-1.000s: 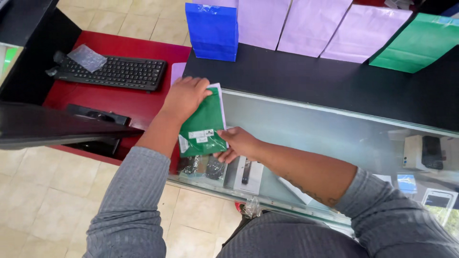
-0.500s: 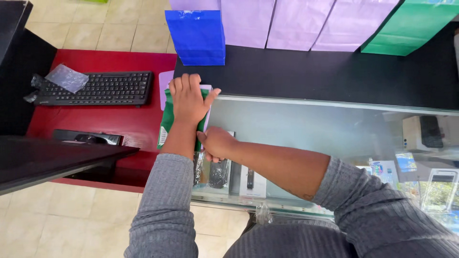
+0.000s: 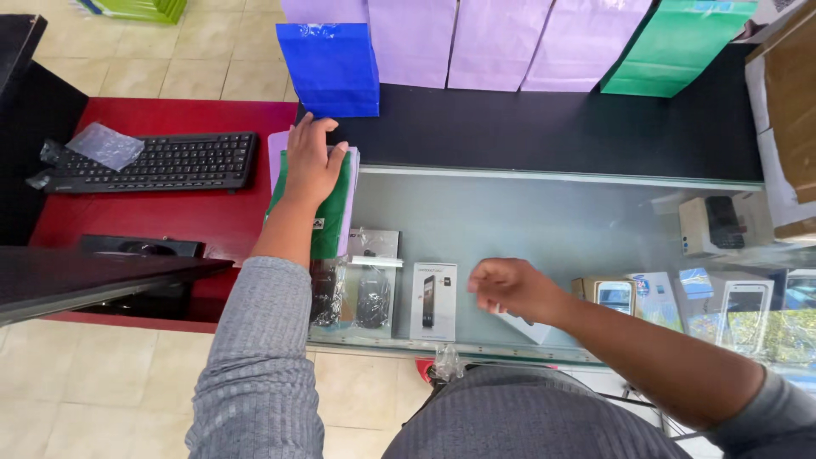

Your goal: The person packages electronic accessories by placing them into small paper bags, folding the bag tops, and stacking the filled bags on a store counter.

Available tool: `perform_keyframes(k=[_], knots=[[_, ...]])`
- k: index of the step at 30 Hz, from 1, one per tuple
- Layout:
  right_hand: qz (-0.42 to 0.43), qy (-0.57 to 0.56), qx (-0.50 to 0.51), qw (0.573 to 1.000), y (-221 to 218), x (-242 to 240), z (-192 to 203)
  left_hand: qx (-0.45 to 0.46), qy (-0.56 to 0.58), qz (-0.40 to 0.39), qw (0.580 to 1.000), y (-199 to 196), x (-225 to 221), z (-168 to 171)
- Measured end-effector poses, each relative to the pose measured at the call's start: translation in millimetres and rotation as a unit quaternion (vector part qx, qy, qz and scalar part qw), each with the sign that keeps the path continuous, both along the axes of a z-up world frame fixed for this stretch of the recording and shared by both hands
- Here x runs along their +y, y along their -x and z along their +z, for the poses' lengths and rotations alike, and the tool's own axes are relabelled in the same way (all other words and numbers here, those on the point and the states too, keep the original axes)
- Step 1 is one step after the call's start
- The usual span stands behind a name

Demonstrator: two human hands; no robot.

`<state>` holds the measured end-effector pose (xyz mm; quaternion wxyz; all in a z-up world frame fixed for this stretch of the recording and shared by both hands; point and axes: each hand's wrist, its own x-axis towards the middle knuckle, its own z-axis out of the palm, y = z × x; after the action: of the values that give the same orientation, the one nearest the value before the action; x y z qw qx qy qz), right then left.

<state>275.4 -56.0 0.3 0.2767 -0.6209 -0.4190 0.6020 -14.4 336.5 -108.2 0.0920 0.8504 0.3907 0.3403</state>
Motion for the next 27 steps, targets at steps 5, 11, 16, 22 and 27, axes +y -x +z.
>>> perform_keyframes(k=[5,11,16,22,27], knots=[[-0.111,0.008,-0.016,0.994,-83,-53,-29,0.066,-0.058,-0.006,0.996,3,0,29],[-0.169,0.003,-0.022,0.985,-119,-86,-15,0.055,-0.166,0.017,0.984,1,11,68],[-0.153,-0.054,-0.006,0.987,-134,-99,-19,-0.018,-0.093,0.020,0.995,-13,-45,163],[-0.153,-0.082,0.035,0.984,-146,-110,-42,-0.086,0.048,0.188,0.977,-40,-15,185],[-0.156,-0.105,0.045,0.981,-142,-118,-39,-0.128,0.182,0.174,0.959,-39,54,156]])
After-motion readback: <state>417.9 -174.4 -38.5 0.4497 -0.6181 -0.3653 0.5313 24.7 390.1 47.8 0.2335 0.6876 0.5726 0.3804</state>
